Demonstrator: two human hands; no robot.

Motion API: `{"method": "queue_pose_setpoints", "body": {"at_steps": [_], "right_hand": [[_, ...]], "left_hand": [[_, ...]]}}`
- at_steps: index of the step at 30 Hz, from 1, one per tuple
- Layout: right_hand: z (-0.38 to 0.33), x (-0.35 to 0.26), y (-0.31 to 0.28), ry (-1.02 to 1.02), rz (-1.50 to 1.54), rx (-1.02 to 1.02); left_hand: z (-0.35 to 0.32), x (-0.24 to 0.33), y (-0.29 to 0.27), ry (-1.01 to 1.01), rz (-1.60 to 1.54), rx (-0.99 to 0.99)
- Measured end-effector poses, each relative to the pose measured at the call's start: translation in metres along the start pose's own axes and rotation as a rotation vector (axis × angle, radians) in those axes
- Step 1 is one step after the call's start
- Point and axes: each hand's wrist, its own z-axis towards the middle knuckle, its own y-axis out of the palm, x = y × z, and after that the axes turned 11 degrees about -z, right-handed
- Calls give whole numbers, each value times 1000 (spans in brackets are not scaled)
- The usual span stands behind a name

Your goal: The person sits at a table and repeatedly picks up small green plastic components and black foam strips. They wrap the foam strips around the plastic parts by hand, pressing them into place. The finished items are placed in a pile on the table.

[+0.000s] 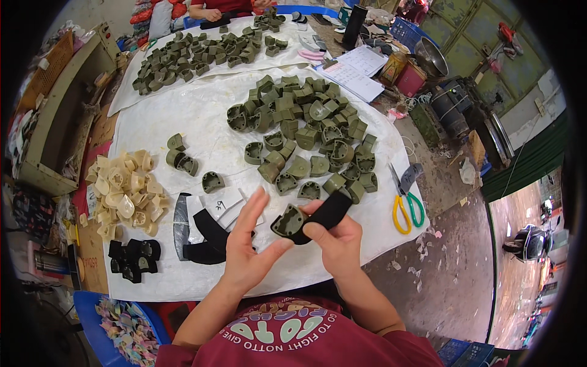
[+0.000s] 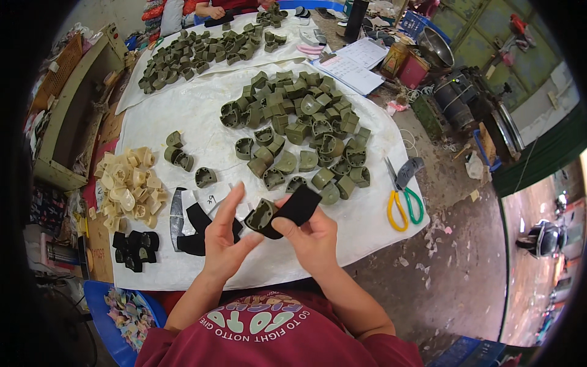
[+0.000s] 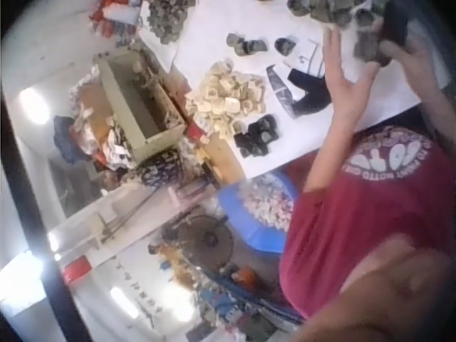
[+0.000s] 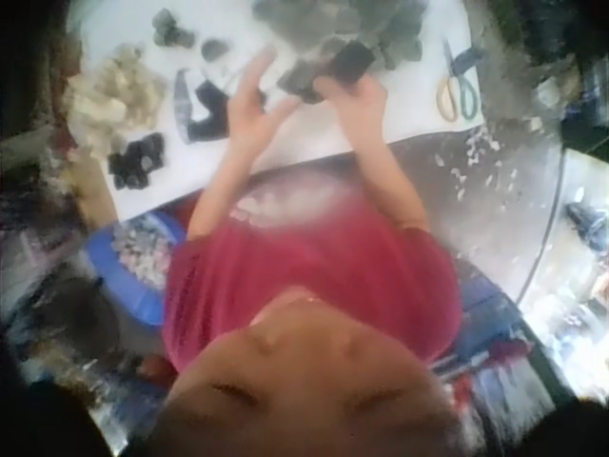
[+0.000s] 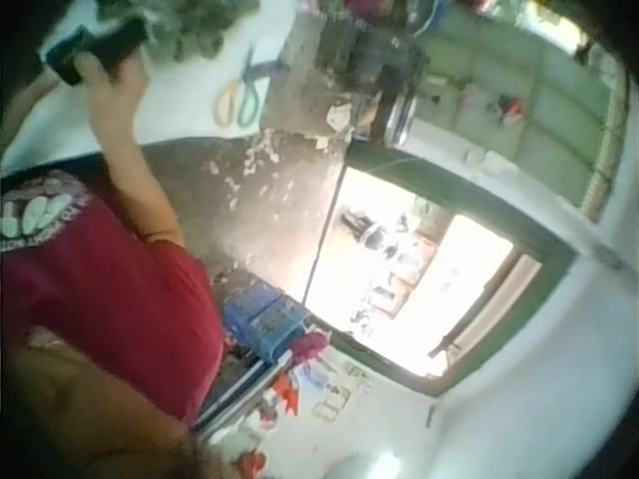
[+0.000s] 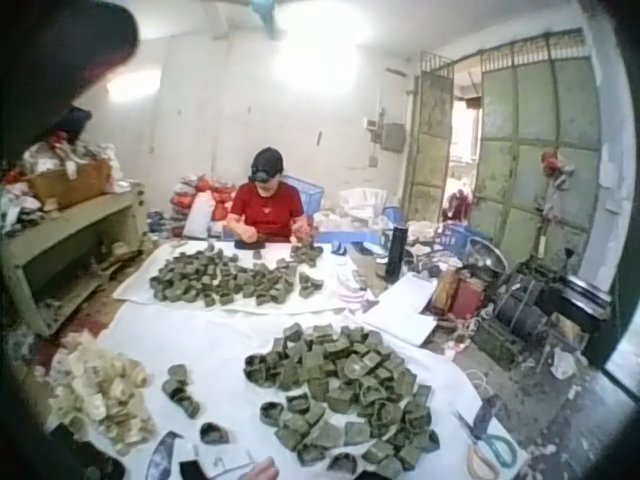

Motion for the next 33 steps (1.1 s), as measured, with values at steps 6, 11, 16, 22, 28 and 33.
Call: {"method": "queue_pose_setpoints", "body": {"at_steps": [6,11,16,22,28,33], "right_hand": [[-1,-1,6,-294,-384,-16],[13,0,-10,-122,-161,-158],[16,1,-17,111,48,-219],[18,0,-28,196,129,-369],[17,-8,-27,240,113,-371],[16,-7,-19,11,-121,-258]], "left_hand": [[-4,10,3,-190,-223,-32],[-2,9,-5,-68,-154,-182],[-3,18,-2,-43,-180,-272],[0,20,-6,-50,-256,-381],[3,16,-8,-70,-315,-442],[-2,19,3,-128,-175,-159]]}}
